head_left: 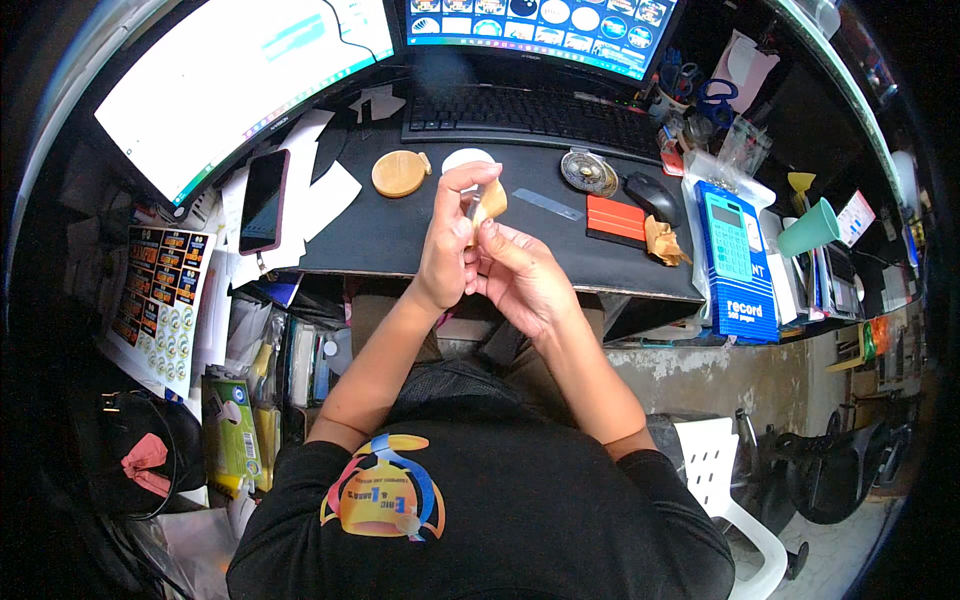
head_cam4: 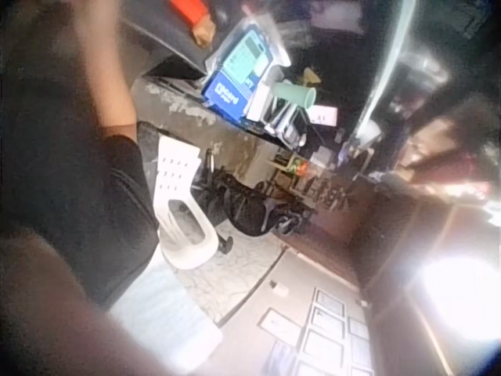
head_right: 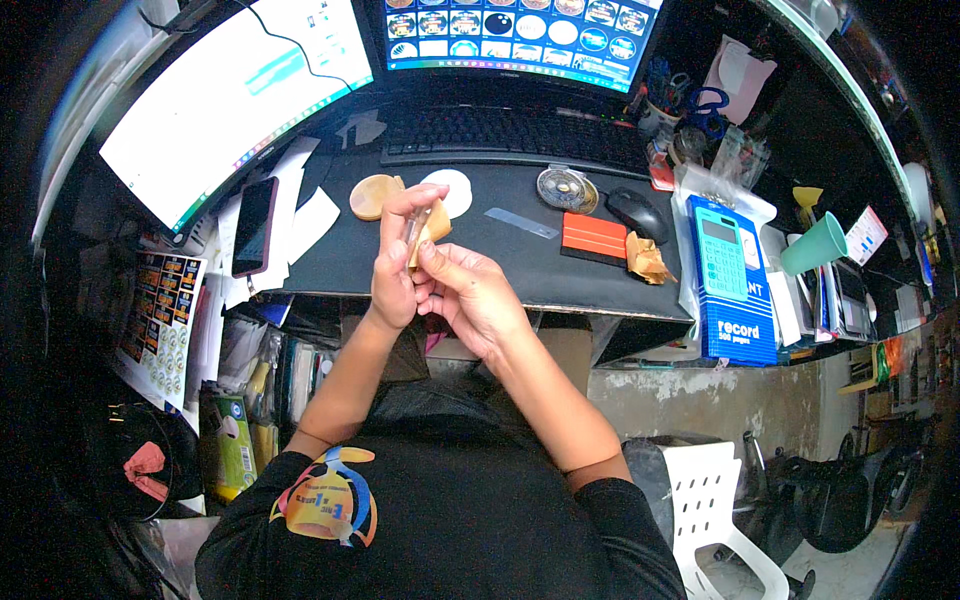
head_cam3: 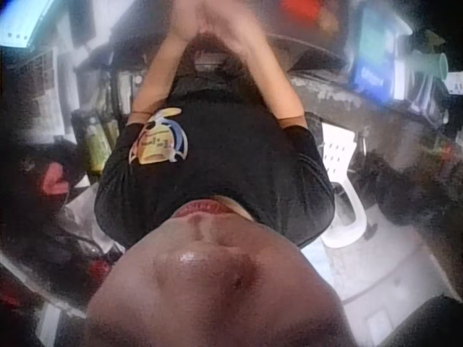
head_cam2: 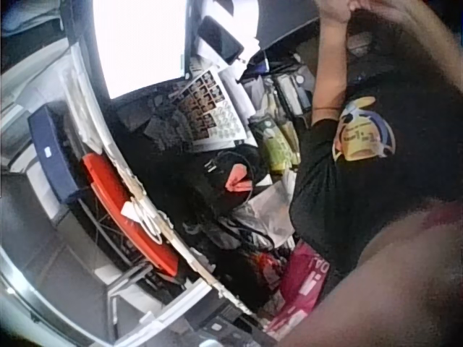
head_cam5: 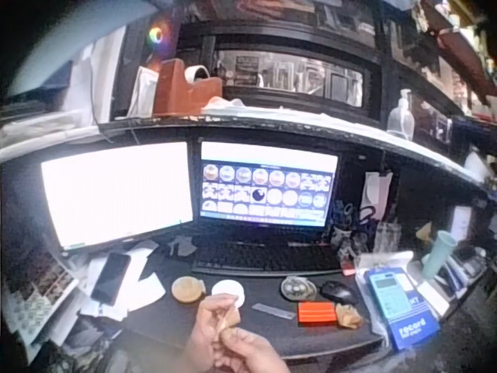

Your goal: The person assembles round medals by placing a white circular backing onto a medal, smoothing it with a red plastic card, and attaching a ribbon. The person repeats this process for several medals, handling each one individually and inspecting the backing before assembly.

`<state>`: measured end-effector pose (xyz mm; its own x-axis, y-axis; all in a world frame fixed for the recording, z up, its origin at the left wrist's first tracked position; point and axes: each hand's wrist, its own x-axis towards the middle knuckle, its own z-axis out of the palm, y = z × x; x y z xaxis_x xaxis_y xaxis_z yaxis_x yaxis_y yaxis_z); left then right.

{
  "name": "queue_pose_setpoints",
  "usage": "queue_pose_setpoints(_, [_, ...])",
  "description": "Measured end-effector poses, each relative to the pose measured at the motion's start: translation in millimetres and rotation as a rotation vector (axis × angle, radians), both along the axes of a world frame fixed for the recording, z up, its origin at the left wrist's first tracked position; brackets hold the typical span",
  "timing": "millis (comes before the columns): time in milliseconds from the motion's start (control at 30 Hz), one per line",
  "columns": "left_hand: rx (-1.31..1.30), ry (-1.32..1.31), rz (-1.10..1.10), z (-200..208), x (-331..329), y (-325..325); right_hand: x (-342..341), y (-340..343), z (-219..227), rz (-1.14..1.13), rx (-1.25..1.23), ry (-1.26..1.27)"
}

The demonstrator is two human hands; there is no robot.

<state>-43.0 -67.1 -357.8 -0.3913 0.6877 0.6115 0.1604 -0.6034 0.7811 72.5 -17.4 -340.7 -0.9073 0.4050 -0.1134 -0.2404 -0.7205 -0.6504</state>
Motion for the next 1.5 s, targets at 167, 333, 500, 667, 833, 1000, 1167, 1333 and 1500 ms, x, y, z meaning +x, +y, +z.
queue_pose_setpoints(167, [0.070,0.118,0.025,2.2,-5.2,6.3,-6.8,1.4,1.4,-0.034,-0.039,-0.026])
queue_pose_setpoints(333, [0.017,0.077,0.023,0.6,-4.2,4.0,-7.2,0.2,1.9,-0.075,-0.010,0.001])
queue_pose_setpoints(500, [0.065,-0.282,-0.114,-1.5,1.7,7.5,-6.7,0.0,-2.9,-0.073,-0.003,0.040])
queue_pose_setpoints(667, [0.076,-0.570,-0.237,2.9,-6.0,7.2,-2.3,2.4,-9.1,-0.037,-0.055,0.185])
queue_pose_setpoints(833, [0.149,-0.946,-0.382,5.4,-9.5,2.3,0.3,5.6,-13.3,0.022,-0.013,0.305])
queue_pose_setpoints(1000, [0.159,-0.986,-0.344,0.8,-13.3,2.1,9.4,5.2,-19.5,-0.028,0.067,0.201])
queue_pose_setpoints(1167, [0.155,-0.973,-0.425,-10.1,-19.0,3.5,23.0,0.2,-31.0,-0.080,0.106,0.159])
queue_pose_setpoints(1333, [0.157,-1.053,-0.440,-11.1,-24.5,5.8,47.9,-2.6,-36.2,-0.170,0.157,0.166])
queue_pose_setpoints(1500, [-0.102,-0.973,-0.524,-9.3,-12.8,8.5,54.3,13.0,-27.2,-0.497,0.496,-0.048])
